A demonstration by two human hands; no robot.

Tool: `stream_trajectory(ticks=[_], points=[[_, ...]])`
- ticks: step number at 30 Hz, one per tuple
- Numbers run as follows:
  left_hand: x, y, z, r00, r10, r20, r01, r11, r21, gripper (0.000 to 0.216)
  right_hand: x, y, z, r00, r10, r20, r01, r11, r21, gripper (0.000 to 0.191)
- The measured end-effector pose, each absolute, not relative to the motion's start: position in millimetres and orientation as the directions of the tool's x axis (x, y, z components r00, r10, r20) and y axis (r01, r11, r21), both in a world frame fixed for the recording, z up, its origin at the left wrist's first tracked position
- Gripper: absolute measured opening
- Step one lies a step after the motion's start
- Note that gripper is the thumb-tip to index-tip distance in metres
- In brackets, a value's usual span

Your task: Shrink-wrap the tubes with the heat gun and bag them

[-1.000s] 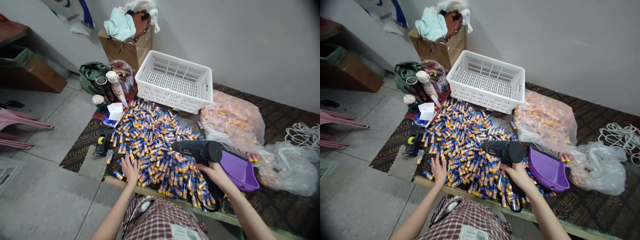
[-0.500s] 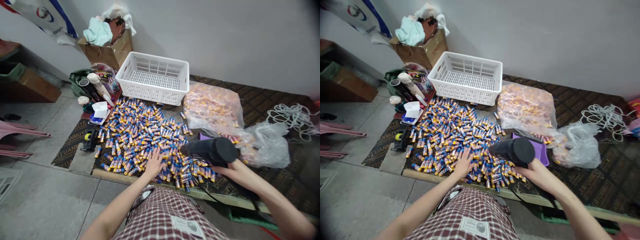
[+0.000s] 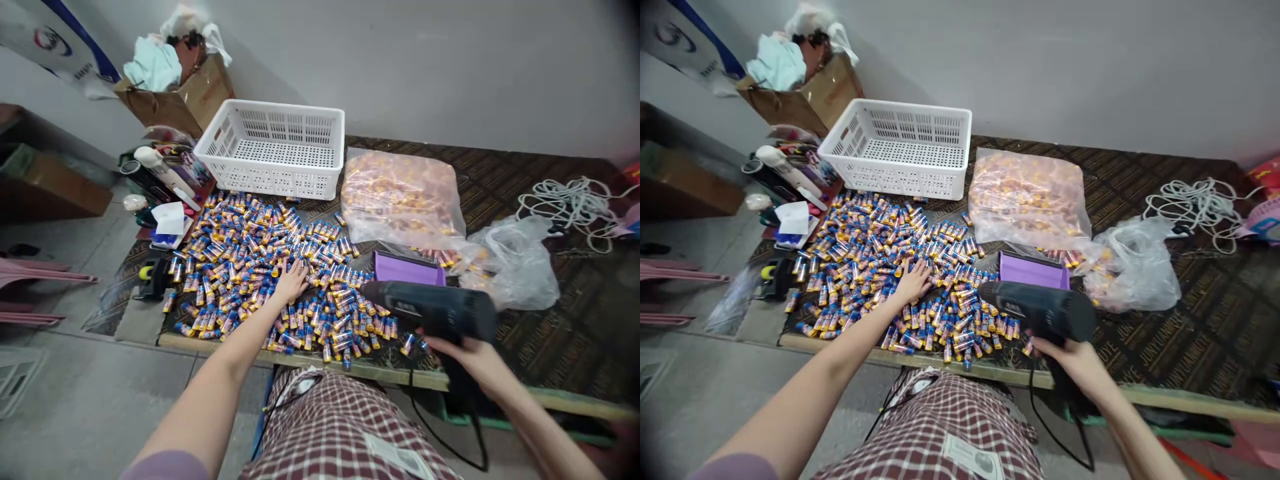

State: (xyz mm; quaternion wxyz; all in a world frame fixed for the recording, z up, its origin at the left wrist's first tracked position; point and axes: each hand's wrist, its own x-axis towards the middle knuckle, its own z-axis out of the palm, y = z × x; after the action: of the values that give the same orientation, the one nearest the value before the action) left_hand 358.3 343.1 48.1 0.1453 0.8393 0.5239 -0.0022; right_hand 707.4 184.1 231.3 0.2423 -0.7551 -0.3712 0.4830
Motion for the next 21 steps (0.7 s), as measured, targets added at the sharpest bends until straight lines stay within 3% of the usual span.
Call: stream_trajectory(ticks=[4, 8, 10, 13, 17, 19, 21], points=[[358.0, 326.8, 60.9, 0.194, 0.980, -0.043, 0.972, -0.186, 0.143, 0.047, 654.5, 238.0, 175.2, 0.129, 0.905, -0.404, 0.177, -0.422, -0.889, 0.039], [354.5, 281.0, 69.7, 0.061, 0.998, -0.016, 0.991, -0.059, 0.120, 0.044, 630.9, 271.1, 155.7, 0.071, 0.946, -0.316, 0.093, -0.322, -0.942, 0.041], [360.5, 254.9, 68.2, 0.129, 0.990, -0.064, 0.982, -0.119, 0.149, 0.040, 641.4, 271.1, 164.6, 0.106, 0.943, -0.315, 0.076, -0.324, -0.943, 0.043], [385.5, 230.2, 61.1, 0.309, 0.945, -0.110, 0.926, -0.272, 0.262, 0.037, 689.0, 246.4, 195.1, 0.157, 0.884, -0.441, 0.026, -0.450, -0.893, 0.038], [461.5, 234.5, 54.5, 0.520, 0.854, -0.008, 0.759, -0.458, 0.462, 0.038, 769.5, 174.7, 249.6, 0.220, 0.819, -0.531, -0.166, -0.504, -0.847, 0.029], [520.3, 238.9, 55.0, 0.679, 0.734, 0.026, 0.610, -0.583, 0.536, 0.039, 795.3, 131.9, 272.7, 0.365, 0.788, -0.496, -0.255, -0.427, -0.867, 0.028], [585.4, 233.6, 57.2, 0.857, 0.515, 0.005, 0.418, -0.701, 0.578, 0.036, 807.9, 90.6, 288.2, 0.548, 0.720, -0.425, -0.274, -0.326, -0.905, 0.028]])
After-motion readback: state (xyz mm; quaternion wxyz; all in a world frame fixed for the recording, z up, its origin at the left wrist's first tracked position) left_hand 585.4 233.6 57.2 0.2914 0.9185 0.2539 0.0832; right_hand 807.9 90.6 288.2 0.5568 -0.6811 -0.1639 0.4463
